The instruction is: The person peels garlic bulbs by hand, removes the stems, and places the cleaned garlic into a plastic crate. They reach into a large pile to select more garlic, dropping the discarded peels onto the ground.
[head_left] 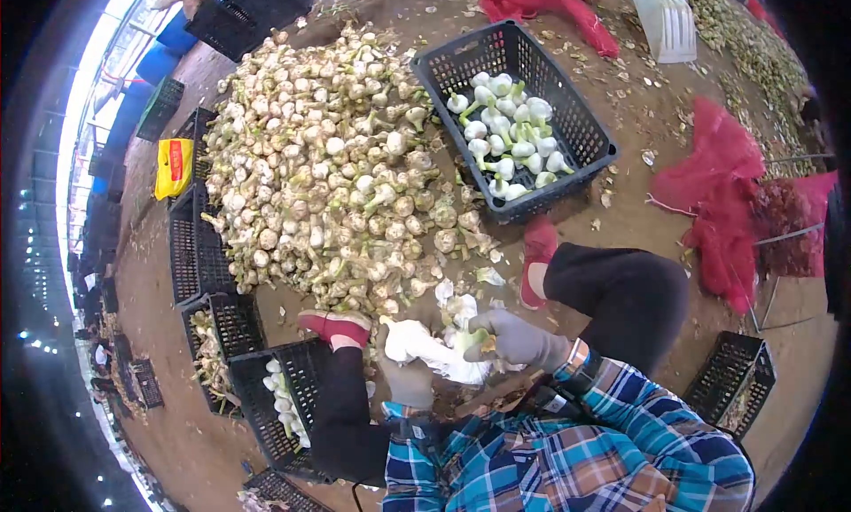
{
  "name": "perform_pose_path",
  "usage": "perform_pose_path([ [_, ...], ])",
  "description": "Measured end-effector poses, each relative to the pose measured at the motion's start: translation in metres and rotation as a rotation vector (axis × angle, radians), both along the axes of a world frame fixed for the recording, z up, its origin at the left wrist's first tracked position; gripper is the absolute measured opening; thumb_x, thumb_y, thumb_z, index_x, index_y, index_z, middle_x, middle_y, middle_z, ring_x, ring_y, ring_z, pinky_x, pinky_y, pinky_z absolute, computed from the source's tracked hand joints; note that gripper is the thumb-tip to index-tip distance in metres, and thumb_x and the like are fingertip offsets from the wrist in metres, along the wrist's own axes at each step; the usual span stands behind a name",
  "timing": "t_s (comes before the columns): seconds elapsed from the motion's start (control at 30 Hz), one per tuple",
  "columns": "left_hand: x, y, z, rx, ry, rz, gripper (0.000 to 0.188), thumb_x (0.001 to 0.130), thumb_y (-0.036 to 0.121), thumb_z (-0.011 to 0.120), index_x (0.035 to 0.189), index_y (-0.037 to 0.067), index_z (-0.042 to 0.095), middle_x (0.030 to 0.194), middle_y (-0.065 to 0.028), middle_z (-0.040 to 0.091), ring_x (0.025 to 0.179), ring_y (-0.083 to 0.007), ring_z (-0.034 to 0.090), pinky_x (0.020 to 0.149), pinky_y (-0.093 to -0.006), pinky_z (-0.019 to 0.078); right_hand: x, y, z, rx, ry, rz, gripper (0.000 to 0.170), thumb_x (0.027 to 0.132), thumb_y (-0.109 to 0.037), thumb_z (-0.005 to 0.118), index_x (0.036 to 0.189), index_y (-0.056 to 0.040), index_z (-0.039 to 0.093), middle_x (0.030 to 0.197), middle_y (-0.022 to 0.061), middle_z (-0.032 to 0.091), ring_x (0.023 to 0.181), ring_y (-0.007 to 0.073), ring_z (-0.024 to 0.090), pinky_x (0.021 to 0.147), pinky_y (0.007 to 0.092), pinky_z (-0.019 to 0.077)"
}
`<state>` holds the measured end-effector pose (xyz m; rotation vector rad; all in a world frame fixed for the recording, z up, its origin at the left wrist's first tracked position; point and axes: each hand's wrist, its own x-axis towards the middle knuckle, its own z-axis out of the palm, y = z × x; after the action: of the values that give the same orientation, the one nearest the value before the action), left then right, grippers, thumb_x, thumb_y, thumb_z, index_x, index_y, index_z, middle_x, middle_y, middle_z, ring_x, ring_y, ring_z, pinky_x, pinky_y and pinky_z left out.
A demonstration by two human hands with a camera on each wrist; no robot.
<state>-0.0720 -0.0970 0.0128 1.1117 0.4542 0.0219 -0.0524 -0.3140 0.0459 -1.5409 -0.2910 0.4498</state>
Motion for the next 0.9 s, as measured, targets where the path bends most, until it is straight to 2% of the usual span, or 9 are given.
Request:
perform_pose_path([
  [0.07,0.009,0.007,-0.001,-0.501,0.084,-0.055,0.029,0.099,0.021,0.045,0.124,0.006,0.048,0.106,-0.0095,0.061,0.094,-0.0230,0.062,0.082,-0.0390,0.0538,0.001,-0.002,0.010,0.065,0.219,0.086,0.026,0.077,-0.021,0.079,0.080,-0.0019,0.061,0.068,0.0048,0.058,0.064,0.0152,0.054,0.058,0.0327,0.0419],
  [0.23,0.017,0.014,-0.021,0.383,-0.163,-0.107,0.026,0.091,0.020,0.056,0.111,0.003,0.056,0.101,-0.0072,0.062,0.088,-0.0198,0.062,0.077,-0.0322,0.0529,-0.009,-0.008,-0.003,0.047,0.056,0.182,0.028,0.078,-0.023,0.077,0.087,-0.0013,0.061,0.077,0.0081,0.060,0.073,0.0156,0.055,0.066,0.0328,0.0444],
  [0.27,0.028,0.021,0.002,-0.281,-0.126,-0.109,0.025,0.093,0.016,0.053,0.113,0.001,0.055,0.104,-0.0088,0.062,0.090,-0.0205,0.062,0.078,-0.0321,0.0527,-0.009,-0.008,0.002,0.091,0.058,0.240,0.027,0.077,-0.023,0.077,0.086,-0.0016,0.063,0.077,0.0078,0.060,0.074,0.0166,0.057,0.065,0.0336,0.0447],
  [0.47,0.048,0.038,0.024,-0.354,0.029,0.272,0.035,0.093,0.033,0.047,0.103,0.001,0.059,0.101,-0.0128,0.064,0.096,-0.0263,0.061,0.086,-0.0431,0.0505,-0.021,0.008,-0.007,-0.042,0.104,0.664,0.023,0.078,-0.016,0.068,0.096,-0.0035,0.063,0.083,0.0131,0.064,0.078,0.0278,0.062,0.070,0.0397,0.0475],
  [0.57,0.038,0.025,0.029,-0.485,-0.044,0.077,0.037,0.094,0.034,0.046,0.104,0.001,0.060,0.105,-0.0124,0.064,0.103,-0.0280,0.060,0.090,-0.0413,0.0491,-0.018,0.016,-0.007,-0.357,-0.191,0.554,0.035,0.077,-0.016,0.068,0.109,-0.0056,0.061,0.100,0.0163,0.064,0.094,0.0332,0.061,0.079,0.0435,0.0476],
  [0.6,0.035,0.022,0.029,-0.641,-0.097,-0.107,0.038,0.094,0.035,0.046,0.106,0.002,0.059,0.106,-0.0121,0.064,0.103,-0.0288,0.060,0.090,-0.0415,0.0493,-0.017,0.021,-0.016,-0.351,-0.288,0.201,0.040,0.077,-0.015,0.067,0.116,-0.0065,0.059,0.110,0.0174,0.060,0.101,0.0358,0.058,0.083,0.0442,0.0469],
  [0.63,0.025,0.028,0.010,-0.565,0.072,0.071,0.039,0.095,0.036,0.046,0.108,0.002,0.060,0.106,-0.0125,0.064,0.103,-0.0305,0.060,0.091,-0.0420,0.0490,-0.019,0.024,-0.023,-0.341,-0.379,-0.153,0.046,0.078,-0.014,0.066,0.122,-0.0074,0.056,0.120,0.0185,0.057,0.108,0.0383,0.055,0.087,0.0448,0.0461],
  [0.73,0.010,0.002,0.021,-0.529,0.210,0.031,0.044,0.096,0.039,0.043,0.118,0.004,0.056,0.113,-0.0145,0.061,0.102,-0.0296,0.060,0.089,-0.0457,0.0488,0.004,0.011,0.005,-0.330,-0.349,-0.086,0.056,0.078,-0.012,0.066,0.132,-0.0086,0.049,0.133,0.0194,0.048,0.116,0.0405,0.051,0.092,0.0443,0.0450],
  [0.9,-0.005,-0.019,0.034,-0.502,0.266,-0.031,0.045,0.089,0.008,0.054,0.132,0.002,0.043,0.121,-0.0136,0.057,0.108,-0.0249,0.058,0.089,-0.0404,0.0510,0.004,0.015,-0.011,-0.418,-0.483,-0.086,0.023,0.077,-0.016,0.067,0.098,-0.0068,0.065,0.103,0.0095,0.064,0.101,0.0303,0.060,0.082,0.0398,0.0488],
])
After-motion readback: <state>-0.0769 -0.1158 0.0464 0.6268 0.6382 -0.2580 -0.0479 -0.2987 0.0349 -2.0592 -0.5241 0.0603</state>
